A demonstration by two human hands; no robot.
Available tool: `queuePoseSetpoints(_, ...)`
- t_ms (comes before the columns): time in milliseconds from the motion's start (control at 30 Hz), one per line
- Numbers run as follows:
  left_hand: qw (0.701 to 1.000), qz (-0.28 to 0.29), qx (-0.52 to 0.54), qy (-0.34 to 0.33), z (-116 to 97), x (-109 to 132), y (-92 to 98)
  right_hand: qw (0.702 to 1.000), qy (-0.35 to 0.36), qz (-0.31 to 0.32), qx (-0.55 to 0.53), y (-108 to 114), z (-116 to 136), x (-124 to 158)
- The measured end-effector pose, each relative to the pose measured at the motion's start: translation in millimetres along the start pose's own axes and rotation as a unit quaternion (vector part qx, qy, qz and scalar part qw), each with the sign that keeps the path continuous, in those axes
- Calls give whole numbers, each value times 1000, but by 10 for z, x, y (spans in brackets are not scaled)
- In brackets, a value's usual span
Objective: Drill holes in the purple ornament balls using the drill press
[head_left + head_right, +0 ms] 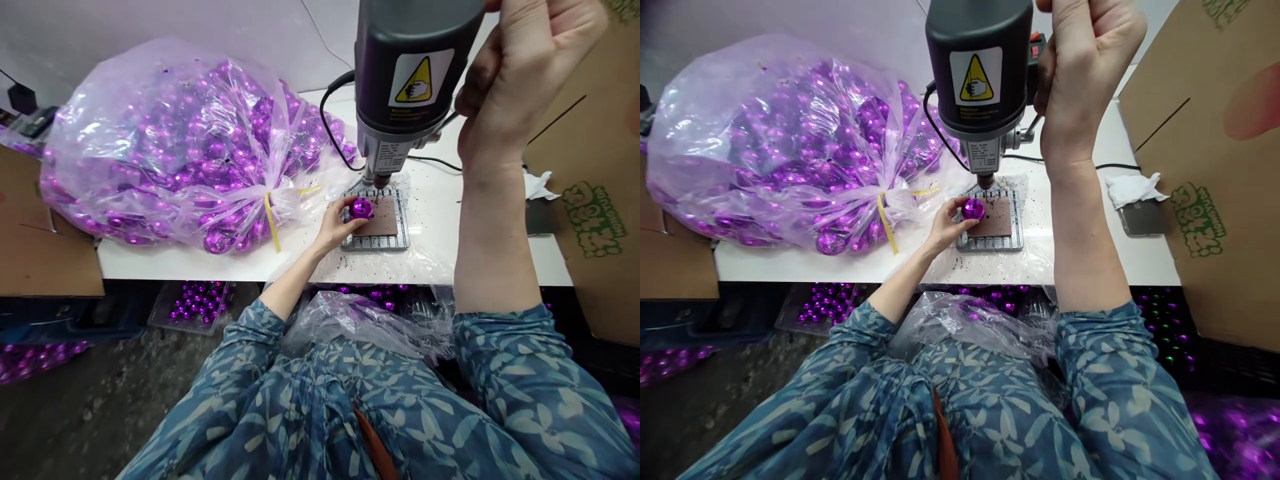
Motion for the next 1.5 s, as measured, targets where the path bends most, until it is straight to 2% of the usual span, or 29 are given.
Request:
queuePoseSetpoints(100, 999, 34, 3, -16, 32, -41, -153, 999, 2, -40, 14, 32, 27, -61)
queuePoseSetpoints(300, 996, 66, 45, -41, 36, -121, -390, 999, -11, -19, 34, 47, 35, -136)
queuePoseSetpoints(433, 997, 54, 45, -37, -11, -83, -407, 999, -7, -15, 34, 45, 43, -140)
queuePoseSetpoints(600, 996, 66, 43, -41, -62, -35, -394, 999, -2, -23, 23, 32, 11, -120)
queuePoseSetpoints(667, 996, 65, 46, -40, -60, -32, -395, 999, 25, -34, 5, 56, -15, -81)
queuePoseSetpoints(900, 996, 56, 43, -63, -16, -36, -422, 976, 194, -89, -44, 245, -62, 241)
queuePoseSetpoints(1167, 995, 57, 55, -58, -59, 1, -404, 974, 202, -99, -5, 357, -35, 563)
queuePoseSetpoints(1300, 996, 50, 47, -61, -53, 7, -398, 962, 252, -97, -43, 396, -110, 697)
queuePoseSetpoints(1500, 995, 60, 35, -69, -56, 29, -402, 945, 294, -134, -48, 486, -262, 865)
Point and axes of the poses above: each hand's wrist, its own x-axis away from the middle knuckle, its own y-axis out of the back of the hand, z = x × y, the point moved 5 cm from there along -x, towards the middle knuckle, and after that the axes turned 13 degrees about y, right-handed, at the moved point
